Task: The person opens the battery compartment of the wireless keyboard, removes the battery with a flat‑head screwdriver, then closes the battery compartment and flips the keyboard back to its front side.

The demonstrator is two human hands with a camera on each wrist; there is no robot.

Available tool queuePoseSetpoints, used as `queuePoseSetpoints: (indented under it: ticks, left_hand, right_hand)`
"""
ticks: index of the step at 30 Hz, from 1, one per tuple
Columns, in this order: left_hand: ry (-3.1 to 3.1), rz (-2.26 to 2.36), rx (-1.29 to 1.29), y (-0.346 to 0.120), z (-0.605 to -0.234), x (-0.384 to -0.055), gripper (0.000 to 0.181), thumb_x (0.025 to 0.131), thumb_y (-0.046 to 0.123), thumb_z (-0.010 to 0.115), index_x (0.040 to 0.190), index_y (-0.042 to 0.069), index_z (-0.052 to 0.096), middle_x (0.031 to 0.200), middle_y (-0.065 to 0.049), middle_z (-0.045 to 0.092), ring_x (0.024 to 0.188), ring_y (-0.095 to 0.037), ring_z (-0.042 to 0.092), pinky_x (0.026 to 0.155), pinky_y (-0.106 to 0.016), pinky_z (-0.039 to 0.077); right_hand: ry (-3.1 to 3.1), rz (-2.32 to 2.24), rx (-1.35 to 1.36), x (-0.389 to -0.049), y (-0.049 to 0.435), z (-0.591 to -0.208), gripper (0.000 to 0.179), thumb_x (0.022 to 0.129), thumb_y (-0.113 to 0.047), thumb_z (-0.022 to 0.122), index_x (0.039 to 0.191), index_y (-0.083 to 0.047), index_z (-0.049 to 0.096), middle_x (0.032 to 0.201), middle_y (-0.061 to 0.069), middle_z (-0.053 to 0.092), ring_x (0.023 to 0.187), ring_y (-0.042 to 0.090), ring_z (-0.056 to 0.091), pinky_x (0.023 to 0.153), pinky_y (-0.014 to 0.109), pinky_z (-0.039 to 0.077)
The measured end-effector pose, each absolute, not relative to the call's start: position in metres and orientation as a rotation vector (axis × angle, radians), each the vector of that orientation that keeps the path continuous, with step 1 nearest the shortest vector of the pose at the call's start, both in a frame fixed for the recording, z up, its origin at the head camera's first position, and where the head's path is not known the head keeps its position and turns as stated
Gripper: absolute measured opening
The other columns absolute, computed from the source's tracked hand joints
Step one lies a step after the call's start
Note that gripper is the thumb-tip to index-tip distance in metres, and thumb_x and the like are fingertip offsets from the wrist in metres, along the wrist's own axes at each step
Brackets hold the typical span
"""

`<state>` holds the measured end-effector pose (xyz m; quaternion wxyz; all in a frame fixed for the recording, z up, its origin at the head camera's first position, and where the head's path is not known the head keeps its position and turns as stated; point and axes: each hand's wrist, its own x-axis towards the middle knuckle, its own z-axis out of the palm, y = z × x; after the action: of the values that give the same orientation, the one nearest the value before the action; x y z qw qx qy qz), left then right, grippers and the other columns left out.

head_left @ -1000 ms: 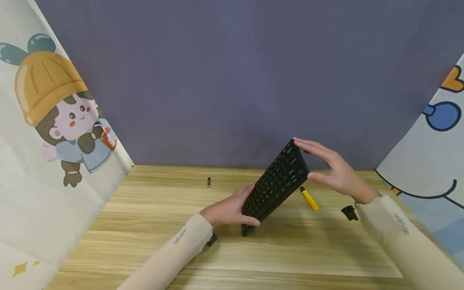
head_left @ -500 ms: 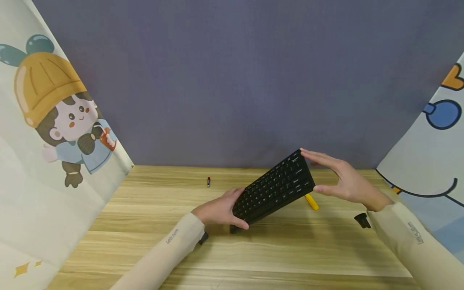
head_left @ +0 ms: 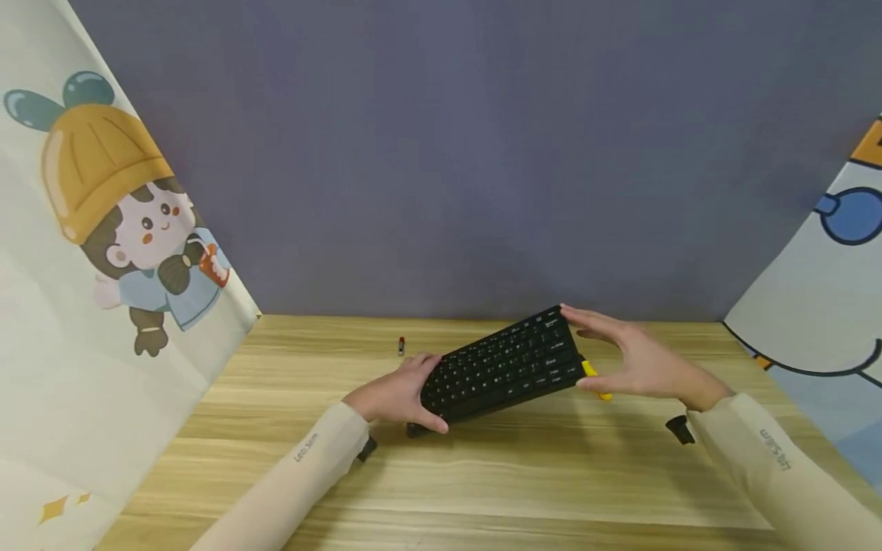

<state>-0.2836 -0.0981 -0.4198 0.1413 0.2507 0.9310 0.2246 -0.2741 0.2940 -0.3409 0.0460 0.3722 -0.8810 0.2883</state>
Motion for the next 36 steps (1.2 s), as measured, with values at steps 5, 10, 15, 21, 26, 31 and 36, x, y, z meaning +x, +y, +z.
queuePoseSetpoints:
  ticks: [5, 10, 15, 21, 26, 31, 36]
  left_hand:
    - [2.725, 0.611, 0.706, -0.103, -0.417, -0.284, 0.128, 0.069, 0.058, 0.086, 0.16, 0.003, 0.013, 0.163, -0.018, 0.018, 0.149, -0.042, 0.013, 0.113, -0.058, 0.03]
    - [2.775, 0.547, 0.703, -0.105, -0.417, -0.286, 0.127, 0.068, 0.057, 0.087, 0.158, 0.001, 0.017, 0.161, -0.018, 0.023, 0.149, -0.044, 0.013, 0.113, -0.058, 0.029]
    - [2.813, 0.488, 0.68, -0.102, -0.419, -0.289, 0.127, 0.067, 0.058, 0.088, 0.158, 0.001, 0.021, 0.159, -0.018, 0.026, 0.148, -0.043, 0.017, 0.115, -0.057, 0.026]
    - [2.848, 0.427, 0.675, -0.096, -0.419, -0.29, 0.125, 0.065, 0.057, 0.089, 0.157, 0.0, 0.024, 0.156, -0.018, 0.031, 0.146, -0.041, 0.023, 0.114, -0.059, 0.025]
    - [2.858, 0.369, 0.673, -0.092, -0.42, -0.292, 0.125, 0.065, 0.058, 0.089, 0.156, 0.001, 0.026, 0.156, -0.018, 0.032, 0.144, -0.036, 0.026, 0.113, -0.061, 0.026]
    - [2.872, 0.325, 0.665, -0.09, -0.422, -0.295, 0.124, 0.064, 0.059, 0.089, 0.155, 0.0, 0.029, 0.155, -0.017, 0.033, 0.143, -0.035, 0.027, 0.112, -0.061, 0.027]
    - [2.88, 0.323, 0.662, -0.089, -0.422, -0.296, 0.123, 0.063, 0.057, 0.09, 0.154, 0.0, 0.03, 0.155, -0.018, 0.034, 0.142, -0.035, 0.029, 0.113, -0.061, 0.026]
  right_hand:
    - [-2.739, 0.89, 1.135, -0.279, 0.29, -0.359, 0.098, 0.081, -0.035, 0.085, 0.157, -0.005, 0.03, 0.16, 0.017, 0.028, 0.134, 0.038, 0.046, 0.104, 0.06, 0.037]
    - [-2.81, 0.902, 1.099, -0.284, 0.286, -0.378, 0.098, 0.08, -0.037, 0.085, 0.155, -0.001, 0.032, 0.159, 0.023, 0.026, 0.134, 0.044, 0.044, 0.102, 0.062, 0.04]
    - [-2.888, 0.929, 1.036, -0.288, 0.284, -0.395, 0.103, 0.077, -0.037, 0.087, 0.155, -0.002, 0.031, 0.159, 0.027, 0.021, 0.137, 0.051, 0.036, 0.103, 0.066, 0.036]
    - [-3.009, 0.893, 0.927, -0.289, 0.28, -0.41, 0.108, 0.073, -0.034, 0.089, 0.157, -0.004, 0.028, 0.161, 0.028, 0.014, 0.143, 0.056, 0.014, 0.104, 0.072, 0.027]
    - [-3.046, 0.92, 0.92, -0.289, 0.278, -0.419, 0.107, 0.073, -0.029, 0.09, 0.155, 0.001, 0.028, 0.159, 0.032, 0.014, 0.139, 0.059, 0.022, 0.103, 0.07, 0.032]
    - [-3.065, 0.944, 0.924, -0.291, 0.275, -0.426, 0.106, 0.073, -0.026, 0.09, 0.153, 0.005, 0.029, 0.156, 0.035, 0.015, 0.137, 0.06, 0.024, 0.101, 0.07, 0.034]
    - [-3.078, 0.879, 0.919, -0.295, 0.272, -0.432, 0.106, 0.072, -0.027, 0.09, 0.152, 0.008, 0.031, 0.154, 0.037, 0.019, 0.137, 0.058, 0.027, 0.102, 0.067, 0.036]
